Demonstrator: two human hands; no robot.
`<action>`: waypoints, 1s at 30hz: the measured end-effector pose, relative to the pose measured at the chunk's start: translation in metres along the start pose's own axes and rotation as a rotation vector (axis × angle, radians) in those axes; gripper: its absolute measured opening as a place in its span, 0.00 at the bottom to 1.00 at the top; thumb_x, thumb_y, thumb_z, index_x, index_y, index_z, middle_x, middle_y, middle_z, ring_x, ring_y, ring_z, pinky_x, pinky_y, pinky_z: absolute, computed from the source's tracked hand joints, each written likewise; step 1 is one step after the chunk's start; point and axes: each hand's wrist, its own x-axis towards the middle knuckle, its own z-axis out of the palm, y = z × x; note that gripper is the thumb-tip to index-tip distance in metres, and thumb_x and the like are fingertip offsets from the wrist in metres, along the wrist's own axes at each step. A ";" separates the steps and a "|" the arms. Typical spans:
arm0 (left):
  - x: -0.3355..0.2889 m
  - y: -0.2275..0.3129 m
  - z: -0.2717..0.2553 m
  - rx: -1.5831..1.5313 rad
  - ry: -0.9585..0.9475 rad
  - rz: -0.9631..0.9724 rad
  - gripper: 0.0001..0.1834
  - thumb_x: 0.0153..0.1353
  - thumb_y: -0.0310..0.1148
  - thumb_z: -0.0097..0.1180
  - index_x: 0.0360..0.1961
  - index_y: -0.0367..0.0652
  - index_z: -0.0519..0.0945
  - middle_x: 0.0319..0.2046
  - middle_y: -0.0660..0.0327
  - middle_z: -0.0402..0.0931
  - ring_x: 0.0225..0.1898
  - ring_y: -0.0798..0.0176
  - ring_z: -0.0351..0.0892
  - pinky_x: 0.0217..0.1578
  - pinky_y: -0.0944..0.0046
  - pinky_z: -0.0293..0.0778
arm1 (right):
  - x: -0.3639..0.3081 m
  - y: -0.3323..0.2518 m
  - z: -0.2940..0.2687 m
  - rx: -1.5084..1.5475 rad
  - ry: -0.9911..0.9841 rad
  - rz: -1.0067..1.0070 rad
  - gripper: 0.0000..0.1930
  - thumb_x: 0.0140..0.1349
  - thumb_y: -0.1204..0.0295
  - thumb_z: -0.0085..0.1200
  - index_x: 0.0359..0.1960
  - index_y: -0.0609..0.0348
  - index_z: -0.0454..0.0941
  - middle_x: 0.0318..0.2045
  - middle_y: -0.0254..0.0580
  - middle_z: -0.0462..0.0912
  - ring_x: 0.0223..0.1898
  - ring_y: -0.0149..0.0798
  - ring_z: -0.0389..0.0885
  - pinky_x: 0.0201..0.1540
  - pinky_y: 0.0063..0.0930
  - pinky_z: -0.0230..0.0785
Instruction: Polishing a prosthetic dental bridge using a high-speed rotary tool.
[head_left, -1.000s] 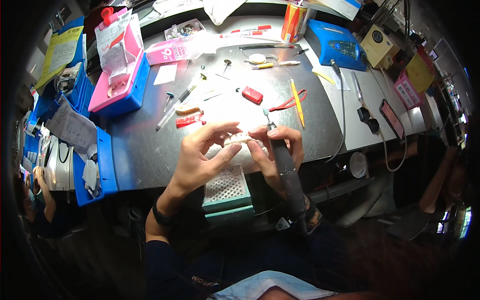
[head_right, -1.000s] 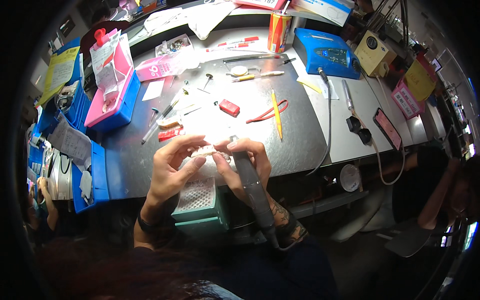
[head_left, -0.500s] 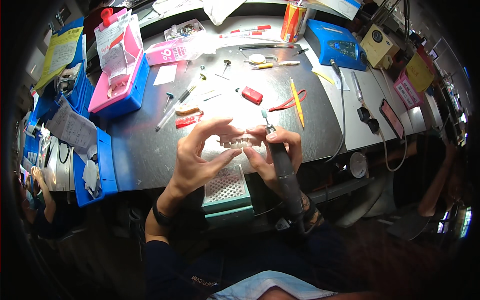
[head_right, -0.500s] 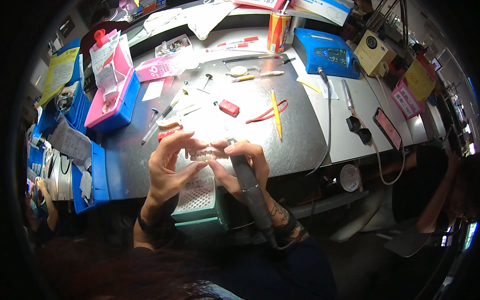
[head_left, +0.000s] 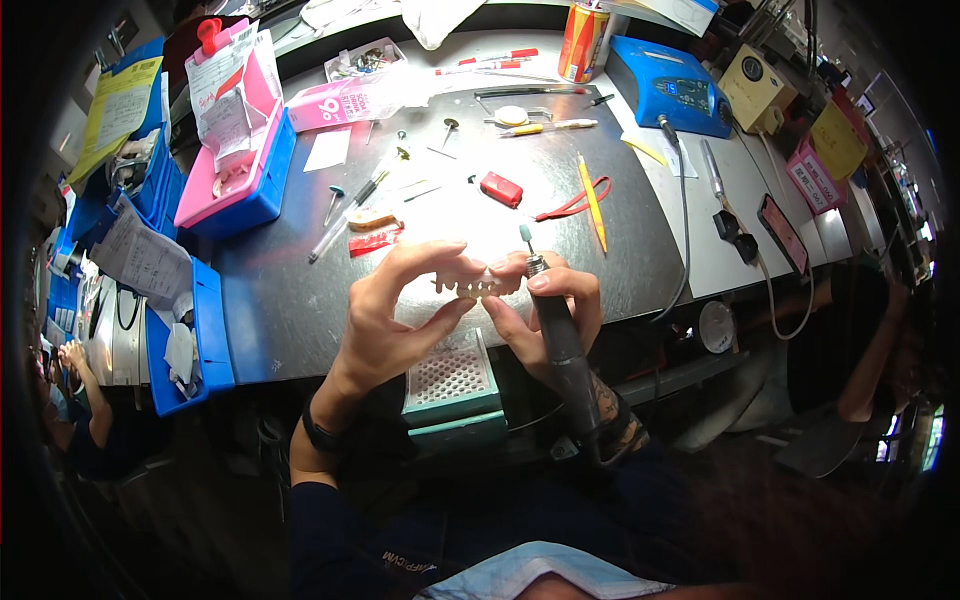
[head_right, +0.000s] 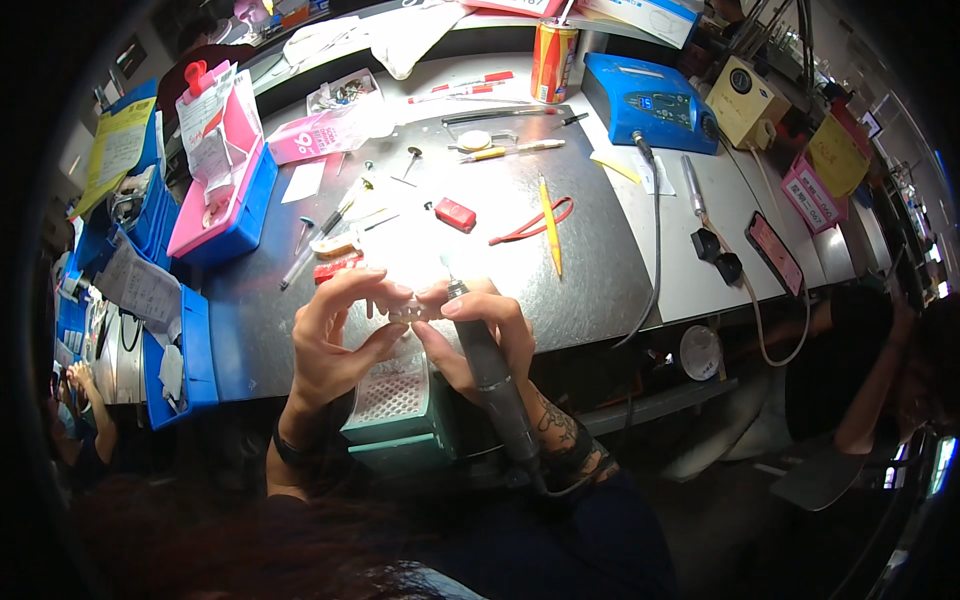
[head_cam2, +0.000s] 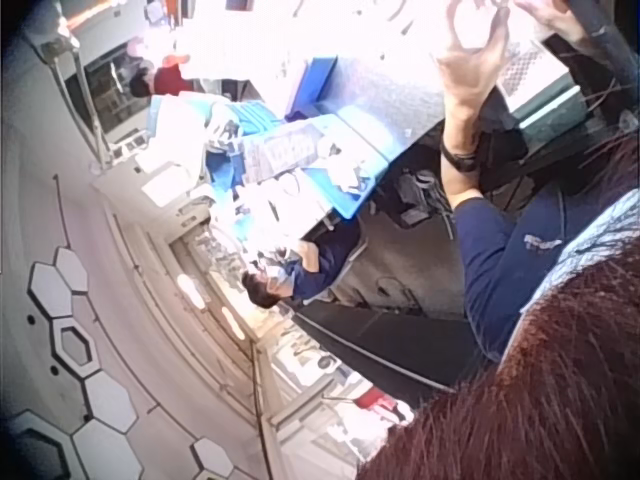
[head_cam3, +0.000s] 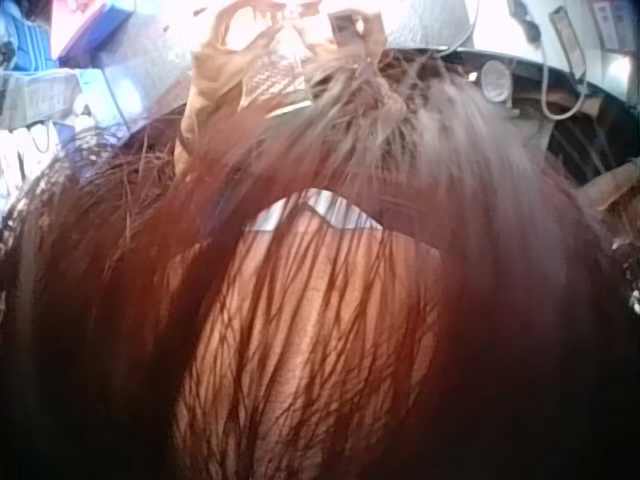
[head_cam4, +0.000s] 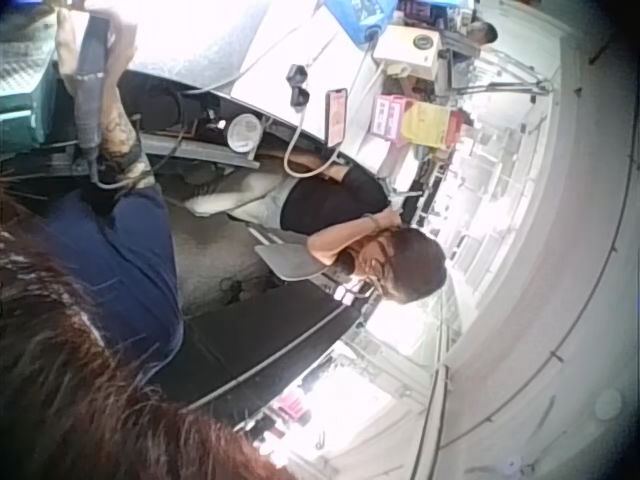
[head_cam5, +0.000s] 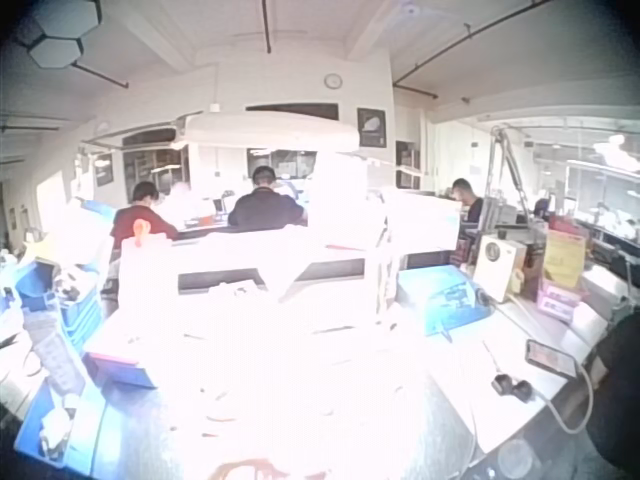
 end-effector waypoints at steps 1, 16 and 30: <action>-0.001 -0.001 0.000 0.018 0.009 0.005 0.29 0.45 0.15 0.65 0.52 0.36 0.72 0.41 0.54 0.80 0.40 0.62 0.81 0.41 0.65 0.77 | -0.001 0.001 0.000 0.002 0.005 0.003 0.25 0.49 0.89 0.60 0.45 0.58 0.63 0.38 0.53 0.78 0.37 0.38 0.82 0.39 0.27 0.75; -0.002 -0.002 0.009 -0.125 0.081 -0.353 0.14 0.52 0.24 0.65 0.41 0.35 0.78 0.37 0.57 0.79 0.33 0.68 0.76 0.37 0.68 0.73 | 0.003 -0.005 0.000 -0.009 0.043 0.254 0.19 0.53 0.83 0.60 0.45 0.60 0.66 0.34 0.46 0.81 0.34 0.30 0.81 0.35 0.21 0.74; 0.007 0.013 -0.019 0.337 -0.294 -0.066 0.17 0.44 0.18 0.59 0.38 0.43 0.81 0.33 0.62 0.78 0.38 0.58 0.73 0.40 0.61 0.72 | 0.009 -0.004 -0.010 0.135 0.306 0.587 0.18 0.56 0.81 0.58 0.46 0.60 0.64 0.37 0.44 0.79 0.33 0.27 0.78 0.34 0.18 0.74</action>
